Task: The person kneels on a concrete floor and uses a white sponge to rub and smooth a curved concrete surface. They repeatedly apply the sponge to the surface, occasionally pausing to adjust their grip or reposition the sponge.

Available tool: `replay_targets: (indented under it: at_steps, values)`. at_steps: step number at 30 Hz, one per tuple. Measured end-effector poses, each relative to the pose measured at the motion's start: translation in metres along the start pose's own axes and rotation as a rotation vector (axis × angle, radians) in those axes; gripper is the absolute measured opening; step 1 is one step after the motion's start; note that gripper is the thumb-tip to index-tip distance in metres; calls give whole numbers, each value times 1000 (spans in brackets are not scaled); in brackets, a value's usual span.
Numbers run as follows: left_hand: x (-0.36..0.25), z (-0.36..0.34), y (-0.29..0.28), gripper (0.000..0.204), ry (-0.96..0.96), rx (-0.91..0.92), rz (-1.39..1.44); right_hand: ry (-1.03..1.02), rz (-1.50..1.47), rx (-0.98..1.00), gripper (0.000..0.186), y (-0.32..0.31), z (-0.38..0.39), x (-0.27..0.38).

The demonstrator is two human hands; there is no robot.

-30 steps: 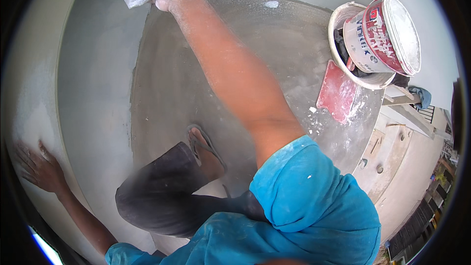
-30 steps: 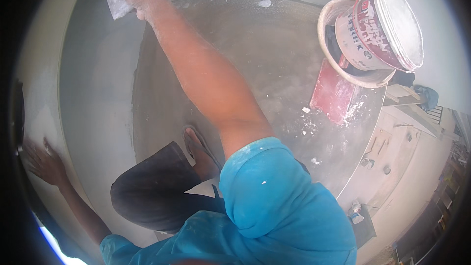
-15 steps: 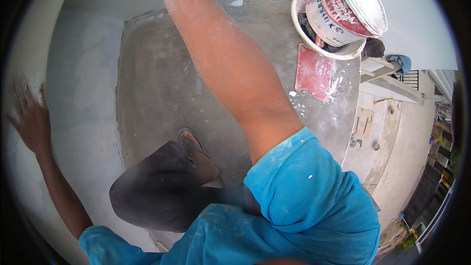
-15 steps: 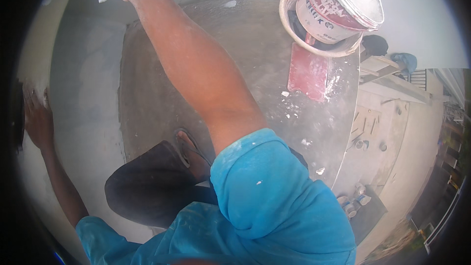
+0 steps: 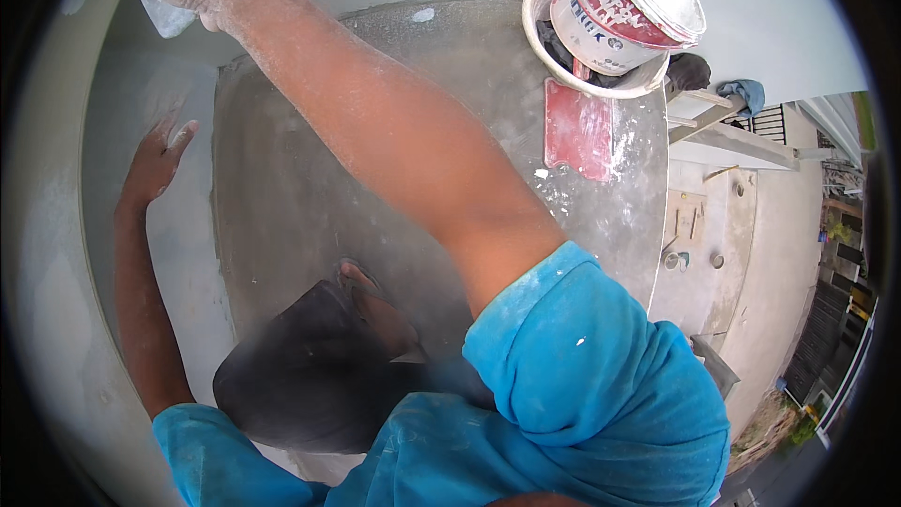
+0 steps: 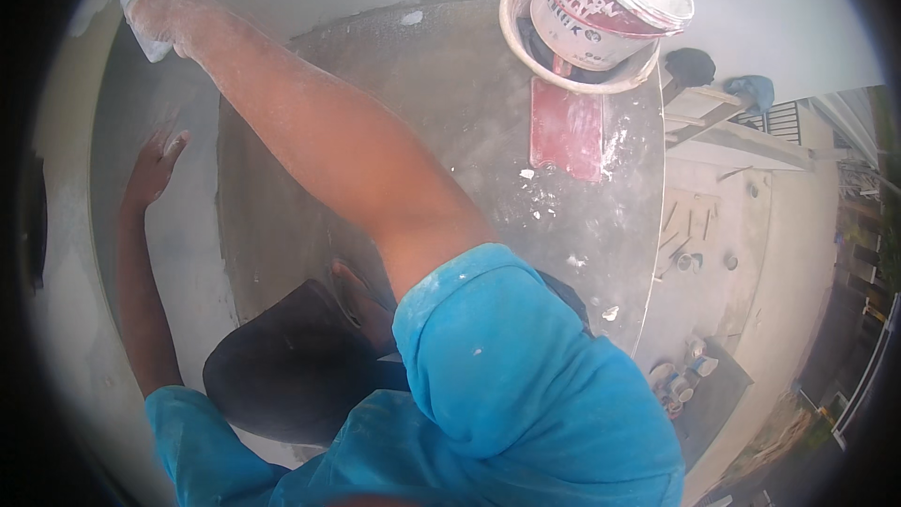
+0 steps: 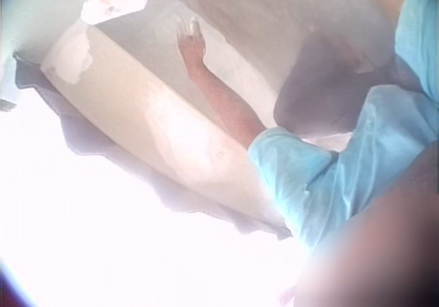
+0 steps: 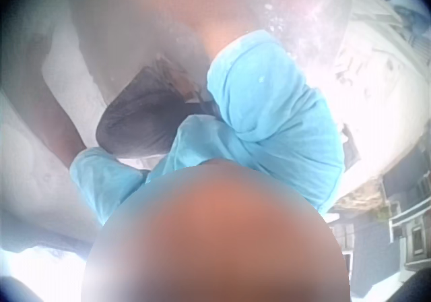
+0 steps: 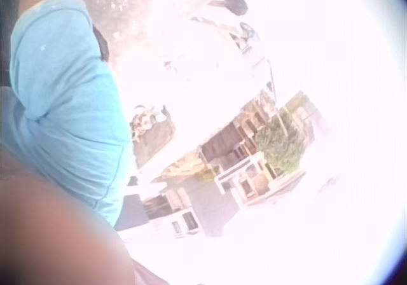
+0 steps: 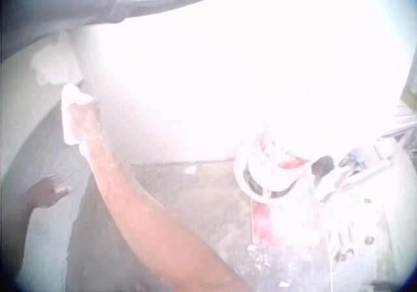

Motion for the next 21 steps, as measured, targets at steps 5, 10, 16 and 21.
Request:
replay_targets:
  at_steps: [5, 10, 16, 21]
  values:
    - [-11, -69, 42, 65, -51, -72, 544, -81, 234, 29, 30, 19, 5, -24]
    - [29, -110, 76, 47, -290, -317, 1070, -116, 354, 7, 30, 18, 6, -52]
    - [48, -155, 80, 47, -338, -620, 1843, -257, 420, 23, 35, 46, 1, -62]
    - [-34, -228, 78, 47, -193, -575, 2377, -417, 488, -192, 35, 17, 7, -54]
Point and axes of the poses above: each hand's wrist, its own z-axis away from the middle knuckle, its own y-axis out of the palm, x = y × z, the point moved 10 cm from there along -z, towards the middle knuckle, and after that the axes turned 1 degree about -z, right-handed, at the moved point
